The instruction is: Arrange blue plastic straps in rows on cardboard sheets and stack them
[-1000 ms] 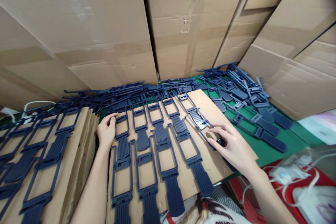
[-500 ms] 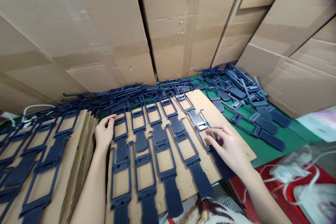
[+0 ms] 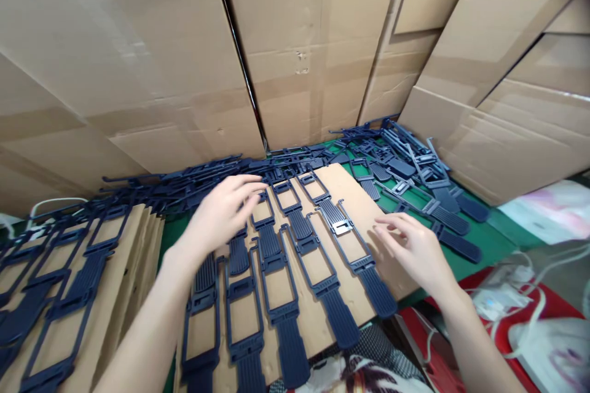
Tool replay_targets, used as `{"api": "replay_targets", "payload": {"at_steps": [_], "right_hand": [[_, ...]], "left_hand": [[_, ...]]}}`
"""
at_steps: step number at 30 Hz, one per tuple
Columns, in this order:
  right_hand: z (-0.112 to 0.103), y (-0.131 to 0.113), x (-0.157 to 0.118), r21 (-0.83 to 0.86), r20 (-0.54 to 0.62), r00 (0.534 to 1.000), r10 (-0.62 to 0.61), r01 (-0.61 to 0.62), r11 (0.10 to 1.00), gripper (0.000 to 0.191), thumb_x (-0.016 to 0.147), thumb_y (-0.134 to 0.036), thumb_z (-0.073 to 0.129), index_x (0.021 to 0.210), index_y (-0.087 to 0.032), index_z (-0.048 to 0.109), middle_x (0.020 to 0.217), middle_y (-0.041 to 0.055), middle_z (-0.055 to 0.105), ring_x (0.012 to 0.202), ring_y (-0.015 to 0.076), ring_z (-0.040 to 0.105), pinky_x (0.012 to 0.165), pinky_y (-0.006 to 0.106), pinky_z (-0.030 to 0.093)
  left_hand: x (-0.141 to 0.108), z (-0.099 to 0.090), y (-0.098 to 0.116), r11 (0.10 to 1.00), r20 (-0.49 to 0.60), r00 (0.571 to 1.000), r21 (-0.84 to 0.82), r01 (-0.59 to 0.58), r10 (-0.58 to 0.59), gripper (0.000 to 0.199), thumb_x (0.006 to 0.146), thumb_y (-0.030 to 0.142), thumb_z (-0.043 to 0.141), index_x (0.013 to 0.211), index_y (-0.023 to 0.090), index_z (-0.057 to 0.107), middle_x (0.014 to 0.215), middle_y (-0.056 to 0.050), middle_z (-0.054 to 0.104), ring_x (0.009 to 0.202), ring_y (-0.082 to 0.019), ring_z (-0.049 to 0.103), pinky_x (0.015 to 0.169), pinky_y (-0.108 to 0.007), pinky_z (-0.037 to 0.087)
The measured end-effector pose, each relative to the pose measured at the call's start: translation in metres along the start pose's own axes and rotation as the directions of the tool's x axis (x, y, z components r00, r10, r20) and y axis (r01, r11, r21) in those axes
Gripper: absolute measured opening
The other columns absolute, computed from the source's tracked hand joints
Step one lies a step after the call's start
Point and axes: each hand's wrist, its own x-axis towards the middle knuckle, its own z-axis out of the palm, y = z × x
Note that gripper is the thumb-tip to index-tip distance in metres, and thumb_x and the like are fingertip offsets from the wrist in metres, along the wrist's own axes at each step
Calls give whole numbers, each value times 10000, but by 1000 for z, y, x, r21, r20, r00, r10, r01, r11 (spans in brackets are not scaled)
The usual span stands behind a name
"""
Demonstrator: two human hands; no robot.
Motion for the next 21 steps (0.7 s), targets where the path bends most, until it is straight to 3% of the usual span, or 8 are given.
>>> {"api": "replay_targets", "payload": {"at_steps": [2, 5, 8, 10, 16, 21], "right_hand": [[-5, 17, 5, -112, -74, 997, 8, -16, 994, 263, 870, -416, 508, 938, -213, 661, 1005, 51, 654, 925, 212, 604, 835, 348, 466], [-12, 48, 10, -347, -122, 991, 47, -87, 934, 326, 858, -431, 494, 1005, -190, 658, 1033, 92, 652, 959, 273, 592, 839, 422, 457], [-15, 75, 7, -493, -85, 990, 113, -141, 858, 416, 850, -460, 478, 1090, -158, 634, 1107, 130, 627, 967, 316, 590, 780, 456, 475], [-16, 88, 1, -503, -72, 993, 90, -114, 857, 409, 843, -457, 484, 1079, -161, 638, 1157, 126, 607, 1000, 313, 582, 786, 449, 481], [-12, 116, -6, -433, -74, 996, -46, 10, 901, 341, 849, -452, 475, 912, -209, 707, 1219, 94, 593, 1035, 288, 569, 835, 438, 471], [-13, 113, 0, -432, -108, 984, -139, 79, 898, 394, 875, -488, 441, 771, -228, 718, 1123, 58, 655, 968, 270, 585, 783, 425, 462]], "left_hand": [[18, 14, 32, 989, 64, 987, -30, -145, 147, 357, 954, 318, 356, 1173, 186, 604, 1298, -87, 548, 1204, -212, 494, 1037, -395, 396], [32, 54, 66, 928, 135, 919, -75, -364, 371, 413, 954, 392, 372, 1279, 198, 538, 1414, -108, 446, 1344, -238, 354, 1114, -430, 286], [33, 97, 78, 907, 213, 882, -101, -409, 421, 549, 893, 534, 442, 1348, 228, 472, 1512, -118, 287, 1412, -284, 208, 1145, -500, 171], [30, 115, 78, 920, 248, 886, -132, -370, 392, 558, 904, 539, 408, 1375, 241, 440, 1526, -118, 246, 1418, -281, 189, 1144, -506, 160], [24, 126, 72, 930, 275, 890, -160, -330, 363, 558, 923, 540, 350, 1405, 261, 394, 1535, -107, 211, 1416, -266, 196, 1146, -500, 143], [24, 126, 71, 933, 274, 894, -163, -321, 356, 558, 918, 550, 357, 1401, 274, 397, 1537, -91, 213, 1417, -255, 198, 1151, -492, 131]]}}
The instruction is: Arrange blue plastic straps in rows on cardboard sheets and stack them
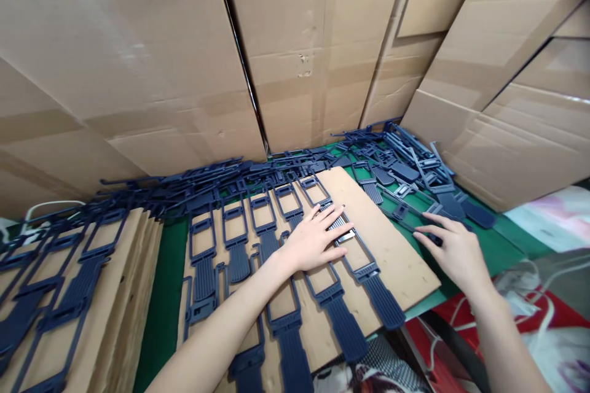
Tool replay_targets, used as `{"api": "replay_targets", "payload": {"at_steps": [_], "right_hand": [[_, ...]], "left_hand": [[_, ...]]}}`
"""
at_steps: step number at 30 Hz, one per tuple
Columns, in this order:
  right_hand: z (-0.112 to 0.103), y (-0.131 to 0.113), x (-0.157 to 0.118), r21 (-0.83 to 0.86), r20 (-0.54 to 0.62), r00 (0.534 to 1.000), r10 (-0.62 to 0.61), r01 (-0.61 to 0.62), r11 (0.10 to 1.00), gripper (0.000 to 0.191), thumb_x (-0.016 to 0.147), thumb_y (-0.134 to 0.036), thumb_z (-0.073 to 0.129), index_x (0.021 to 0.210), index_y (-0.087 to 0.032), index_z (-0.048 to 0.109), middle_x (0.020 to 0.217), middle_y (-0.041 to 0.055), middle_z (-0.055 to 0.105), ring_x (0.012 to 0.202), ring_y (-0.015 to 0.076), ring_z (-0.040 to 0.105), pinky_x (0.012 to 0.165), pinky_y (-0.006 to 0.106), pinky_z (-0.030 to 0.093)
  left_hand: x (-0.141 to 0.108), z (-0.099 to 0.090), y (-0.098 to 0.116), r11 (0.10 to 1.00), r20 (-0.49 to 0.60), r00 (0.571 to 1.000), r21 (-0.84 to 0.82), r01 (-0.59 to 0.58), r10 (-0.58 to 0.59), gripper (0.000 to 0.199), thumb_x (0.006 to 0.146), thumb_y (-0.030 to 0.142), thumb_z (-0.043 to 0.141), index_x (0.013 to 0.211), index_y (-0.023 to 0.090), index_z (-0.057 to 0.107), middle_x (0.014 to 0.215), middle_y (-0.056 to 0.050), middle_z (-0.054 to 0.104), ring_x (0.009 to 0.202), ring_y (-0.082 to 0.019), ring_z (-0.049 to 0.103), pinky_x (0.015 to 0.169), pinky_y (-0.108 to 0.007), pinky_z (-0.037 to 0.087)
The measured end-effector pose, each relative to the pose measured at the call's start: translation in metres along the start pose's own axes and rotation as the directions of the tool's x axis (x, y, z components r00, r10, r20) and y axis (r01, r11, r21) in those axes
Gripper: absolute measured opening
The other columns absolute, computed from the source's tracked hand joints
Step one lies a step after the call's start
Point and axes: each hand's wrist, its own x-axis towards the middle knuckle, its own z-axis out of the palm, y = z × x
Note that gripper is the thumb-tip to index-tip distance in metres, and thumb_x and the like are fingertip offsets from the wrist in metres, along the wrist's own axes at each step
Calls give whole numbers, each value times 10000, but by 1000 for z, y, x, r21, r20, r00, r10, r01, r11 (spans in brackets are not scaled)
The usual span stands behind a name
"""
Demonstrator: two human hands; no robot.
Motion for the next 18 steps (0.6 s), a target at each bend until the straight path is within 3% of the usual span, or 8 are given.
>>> {"api": "replay_targets", "payload": {"at_steps": [6, 9, 12, 15, 18], "right_hand": [[-13, -23, 6, -30, -153, 987, 48, -53, 998, 364, 893, -448, 463, 782, -203, 708, 922, 38, 711, 844, 229, 623, 710, 373, 449], [-22, -26, 9, -26, -136, 988, 66, -70, 997, 341, 889, -433, 479, 777, -206, 709, 914, 35, 716, 849, 237, 641, 711, 373, 465], [-41, -26, 13, 22, -127, 982, 139, -138, 990, 317, 891, -416, 488, 782, -215, 707, 921, 48, 716, 864, 252, 655, 708, 378, 484], [-61, -31, 18, 93, -207, 953, 223, -207, 974, 297, 878, -417, 514, 770, -212, 700, 903, 84, 711, 882, 276, 656, 746, 393, 491], [-70, -43, 23, 260, -202, 926, 318, -262, 929, 259, 837, -442, 569, 810, -213, 686, 878, 85, 708, 821, 265, 663, 784, 393, 500]], "left_hand": [[-1, 1, 1, 1000, -14, 1000, -5, 12, -12, 547, 921, 538, 364, 1398, 272, 404, 1539, -86, 212, 1416, -254, 202, 1154, -480, 125], [-1, 2, 1, 1000, -24, 1000, -1, 11, -11, 535, 922, 536, 365, 1383, 273, 426, 1538, -86, 216, 1418, -253, 199, 1152, -484, 131], [-1, 3, 0, 1000, -39, 999, 5, 6, -6, 522, 920, 534, 374, 1367, 274, 448, 1532, -87, 238, 1414, -252, 211, 1150, -483, 141], [-1, 5, 0, 1000, -56, 998, 17, 0, 1, 510, 920, 525, 385, 1357, 273, 460, 1527, -96, 248, 1406, -255, 236, 1145, -495, 149], [-1, 5, 1, 1000, -63, 998, 27, 3, -2, 503, 927, 509, 377, 1358, 263, 458, 1524, -106, 257, 1406, -256, 237, 1143, -498, 153]]}}
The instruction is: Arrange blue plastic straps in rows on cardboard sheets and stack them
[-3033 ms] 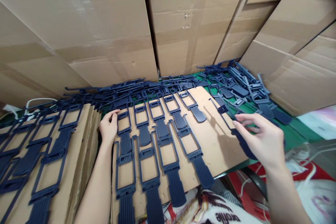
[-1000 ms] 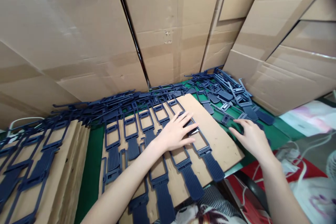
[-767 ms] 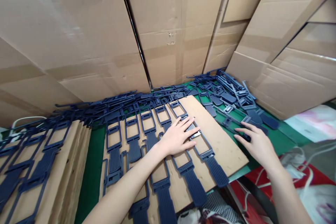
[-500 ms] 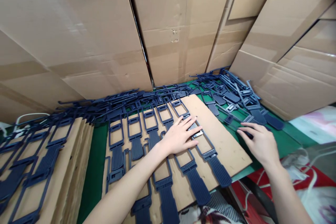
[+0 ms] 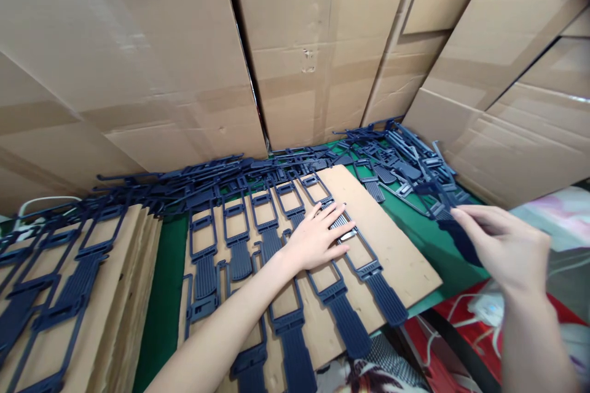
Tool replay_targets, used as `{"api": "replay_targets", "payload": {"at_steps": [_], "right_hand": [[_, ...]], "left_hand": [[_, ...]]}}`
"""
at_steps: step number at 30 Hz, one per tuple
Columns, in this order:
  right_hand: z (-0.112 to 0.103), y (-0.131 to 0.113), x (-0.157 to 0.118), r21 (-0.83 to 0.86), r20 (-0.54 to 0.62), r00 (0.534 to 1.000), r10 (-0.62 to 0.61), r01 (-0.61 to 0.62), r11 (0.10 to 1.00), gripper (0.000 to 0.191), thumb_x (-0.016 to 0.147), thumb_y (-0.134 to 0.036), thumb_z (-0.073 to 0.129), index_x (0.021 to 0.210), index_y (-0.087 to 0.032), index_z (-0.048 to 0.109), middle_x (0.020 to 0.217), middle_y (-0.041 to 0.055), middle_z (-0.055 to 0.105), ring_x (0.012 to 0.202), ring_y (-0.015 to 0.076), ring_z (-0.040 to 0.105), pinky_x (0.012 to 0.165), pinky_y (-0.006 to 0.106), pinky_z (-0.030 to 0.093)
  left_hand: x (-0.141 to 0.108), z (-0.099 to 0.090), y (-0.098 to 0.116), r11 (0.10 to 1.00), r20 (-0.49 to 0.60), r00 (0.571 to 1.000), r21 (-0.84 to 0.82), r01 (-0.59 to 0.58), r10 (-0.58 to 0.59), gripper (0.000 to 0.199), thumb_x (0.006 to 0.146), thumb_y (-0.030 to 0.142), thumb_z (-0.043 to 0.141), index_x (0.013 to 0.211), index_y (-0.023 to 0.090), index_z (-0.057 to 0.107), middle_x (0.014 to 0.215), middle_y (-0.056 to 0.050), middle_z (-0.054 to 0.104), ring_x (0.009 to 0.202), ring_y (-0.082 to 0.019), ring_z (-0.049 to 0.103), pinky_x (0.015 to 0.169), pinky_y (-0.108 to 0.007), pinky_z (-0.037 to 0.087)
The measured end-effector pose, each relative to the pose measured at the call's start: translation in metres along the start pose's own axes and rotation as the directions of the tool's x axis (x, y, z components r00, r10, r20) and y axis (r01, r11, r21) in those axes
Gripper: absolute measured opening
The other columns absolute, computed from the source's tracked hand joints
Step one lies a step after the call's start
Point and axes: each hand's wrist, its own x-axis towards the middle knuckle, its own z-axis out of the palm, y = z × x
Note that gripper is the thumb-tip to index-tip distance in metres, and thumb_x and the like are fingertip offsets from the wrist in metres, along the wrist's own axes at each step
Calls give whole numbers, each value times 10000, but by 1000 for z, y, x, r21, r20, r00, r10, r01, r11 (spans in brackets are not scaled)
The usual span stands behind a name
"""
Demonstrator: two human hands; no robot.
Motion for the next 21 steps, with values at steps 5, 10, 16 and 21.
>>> {"api": "replay_targets", "payload": {"at_steps": [5, 10, 16, 21], "right_hand": [[20, -25, 4, 169, 246, 969, 22, -65, 983, 309, 855, -496, 518, 841, -210, 633, 871, 56, 716, 813, 227, 672, 777, 347, 498], [49, -48, 18, -18, 263, 951, -164, 175, 984, 301, 854, -472, 518, 770, -202, 623, 824, 49, 703, 647, 181, 633, 651, 297, 451], [78, -62, 16, 31, 450, 839, -305, 326, 945, 315, 874, -438, 493, 691, -209, 609, 986, 55, 664, 853, 206, 637, 770, 322, 466], [76, -56, 8, 18, 505, 818, -274, 308, 951, 331, 905, -431, 435, 834, -233, 690, 1124, 45, 636, 930, 209, 636, 775, 325, 477]], "left_hand": [[-1, 0, 2, 1000, 1, 1000, 23, 4, -4, 505, 938, 504, 343, 1362, 252, 453, 1523, -110, 261, 1411, -252, 221, 1146, -490, 149], [-2, -1, 4, 999, 0, 1000, 52, -2, 2, 498, 936, 489, 361, 1360, 244, 453, 1508, -125, 293, 1408, -253, 228, 1142, -499, 153], [-4, -4, 1, 999, -8, 1000, 31, -10, 11, 493, 932, 483, 373, 1354, 244, 461, 1499, -123, 313, 1398, -256, 257, 1138, -501, 171], [-6, -7, 2, 1000, -3, 1000, 11, -17, 17, 470, 919, 443, 425, 1341, 244, 476, 1508, -114, 295, 1408, -250, 233, 1136, -510, 172]]}}
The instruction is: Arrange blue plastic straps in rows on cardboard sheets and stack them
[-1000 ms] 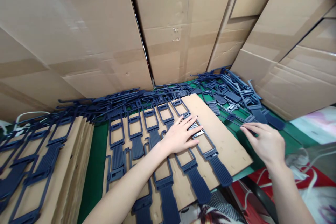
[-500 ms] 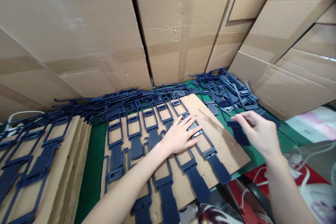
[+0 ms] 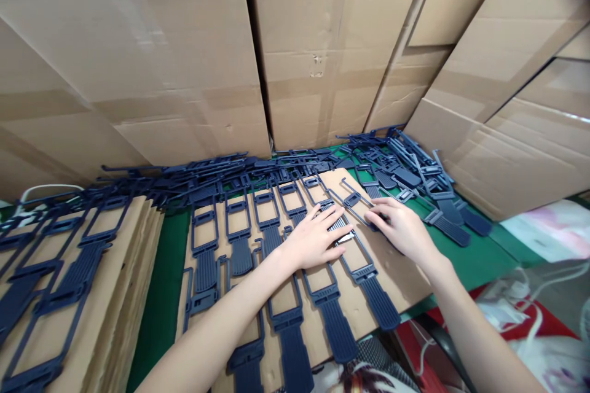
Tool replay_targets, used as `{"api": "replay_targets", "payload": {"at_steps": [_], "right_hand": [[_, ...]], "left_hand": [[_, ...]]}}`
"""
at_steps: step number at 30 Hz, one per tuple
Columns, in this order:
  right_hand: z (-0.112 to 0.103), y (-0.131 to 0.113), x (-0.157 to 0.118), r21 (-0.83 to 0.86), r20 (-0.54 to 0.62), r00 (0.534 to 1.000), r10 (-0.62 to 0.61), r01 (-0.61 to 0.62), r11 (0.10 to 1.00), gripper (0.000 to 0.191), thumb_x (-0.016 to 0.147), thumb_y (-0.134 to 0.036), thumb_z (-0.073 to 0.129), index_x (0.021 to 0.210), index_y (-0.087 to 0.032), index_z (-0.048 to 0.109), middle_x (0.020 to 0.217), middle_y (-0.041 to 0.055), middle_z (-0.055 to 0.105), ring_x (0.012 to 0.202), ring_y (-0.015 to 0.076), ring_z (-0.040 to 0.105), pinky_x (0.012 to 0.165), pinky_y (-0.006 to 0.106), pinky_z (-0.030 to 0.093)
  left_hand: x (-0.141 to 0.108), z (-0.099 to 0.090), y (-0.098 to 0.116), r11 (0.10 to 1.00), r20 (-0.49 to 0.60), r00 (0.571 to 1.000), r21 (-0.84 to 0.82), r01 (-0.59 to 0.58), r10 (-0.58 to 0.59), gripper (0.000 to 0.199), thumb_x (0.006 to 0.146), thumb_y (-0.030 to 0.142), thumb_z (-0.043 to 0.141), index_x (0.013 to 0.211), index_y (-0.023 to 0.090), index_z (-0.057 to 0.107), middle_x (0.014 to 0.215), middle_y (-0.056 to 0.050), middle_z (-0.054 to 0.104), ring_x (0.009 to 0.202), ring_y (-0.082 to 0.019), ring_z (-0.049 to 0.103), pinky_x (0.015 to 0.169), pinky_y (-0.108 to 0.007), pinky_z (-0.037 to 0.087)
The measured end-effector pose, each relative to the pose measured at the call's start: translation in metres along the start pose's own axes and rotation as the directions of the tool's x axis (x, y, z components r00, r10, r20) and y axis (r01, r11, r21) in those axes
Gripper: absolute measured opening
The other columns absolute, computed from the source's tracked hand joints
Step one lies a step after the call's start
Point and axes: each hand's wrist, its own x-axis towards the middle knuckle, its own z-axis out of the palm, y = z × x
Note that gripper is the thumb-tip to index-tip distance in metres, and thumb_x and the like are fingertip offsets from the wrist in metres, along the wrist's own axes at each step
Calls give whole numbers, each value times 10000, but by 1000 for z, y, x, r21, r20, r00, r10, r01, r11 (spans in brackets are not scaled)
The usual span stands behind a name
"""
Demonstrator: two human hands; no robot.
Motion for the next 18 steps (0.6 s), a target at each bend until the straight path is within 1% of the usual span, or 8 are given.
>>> {"api": "replay_targets", "payload": {"at_steps": [2, 4, 6, 8, 10, 13, 18], "right_hand": [[-3, 5, -8, -61, -5, 999, 49, -49, 997, 298, 892, -427, 452, 931, -238, 679, 1089, 48, 652, 889, 218, 646, 716, 328, 485], [-4, 10, -18, -137, -2, 995, 100, -99, 986, 313, 878, -441, 469, 1014, -229, 655, 1045, 65, 669, 848, 237, 654, 668, 339, 486], [-5, 17, -29, -178, 12, 990, 139, -134, 975, 372, 871, -484, 467, 1065, -214, 635, 1029, 86, 677, 856, 258, 657, 669, 352, 488], [-4, 23, -39, -172, 25, 985, 173, -166, 971, 445, 863, -540, 459, 1094, -196, 621, 1036, 103, 680, 890, 274, 655, 700, 365, 493], [-2, 29, -46, -144, 39, 978, 206, -199, 969, 480, 845, -576, 470, 1087, -193, 625, 1032, 104, 686, 896, 280, 657, 712, 372, 497], [0, 33, -52, -80, 31, 973, 230, -227, 971, 446, 825, -569, 499, 1025, -202, 653, 995, 92, 697, 861, 270, 663, 697, 369, 500], [3, 33, -55, -11, -91, 953, 290, -292, 956, 439, 767, -589, 558, 932, -193, 653, 901, 91, 699, 804, 266, 654, 663, 370, 493]], "left_hand": [[0, -2, 2, 1000, -3, 1000, 8, 7, -7, 458, 910, 404, 445, 1330, 227, 486, 1499, -116, 314, 1404, -247, 244, 1142, -510, 157], [0, -2, 3, 1000, -12, 1000, 24, 4, -4, 444, 895, 355, 463, 1307, 194, 508, 1483, -132, 343, 1393, -248, 273, 1151, -500, 147], [1, -1, 4, 999, -32, 999, 39, -7, 8, 423, 885, 312, 469, 1276, 166, 532, 1465, -146, 370, 1379, -251, 304, 1157, -482, 151], [2, 0, 3, 999, -51, 998, 50, -19, 22, 402, 893, 317, 456, 1246, 152, 554, 1450, -154, 392, 1376, -258, 309, 1159, -473, 161], [2, 1, 2, 998, -61, 998, 50, -29, 33, 404, 909, 369, 441, 1227, 151, 566, 1436, -149, 414, 1383, -264, 292, 1160, -476, 161], [1, 1, 1, 999, -57, 998, 26, -18, 20, 415, 915, 410, 439, 1235, 171, 552, 1436, -124, 423, 1390, -254, 276, 1158, -474, 174], [-2, 1, 0, 999, -33, 999, -49, 20, -22, 408, 925, 388, 430, 1283, 205, 503, 1472, -95, 375, 1390, -227, 282, 1140, -463, 232]]}}
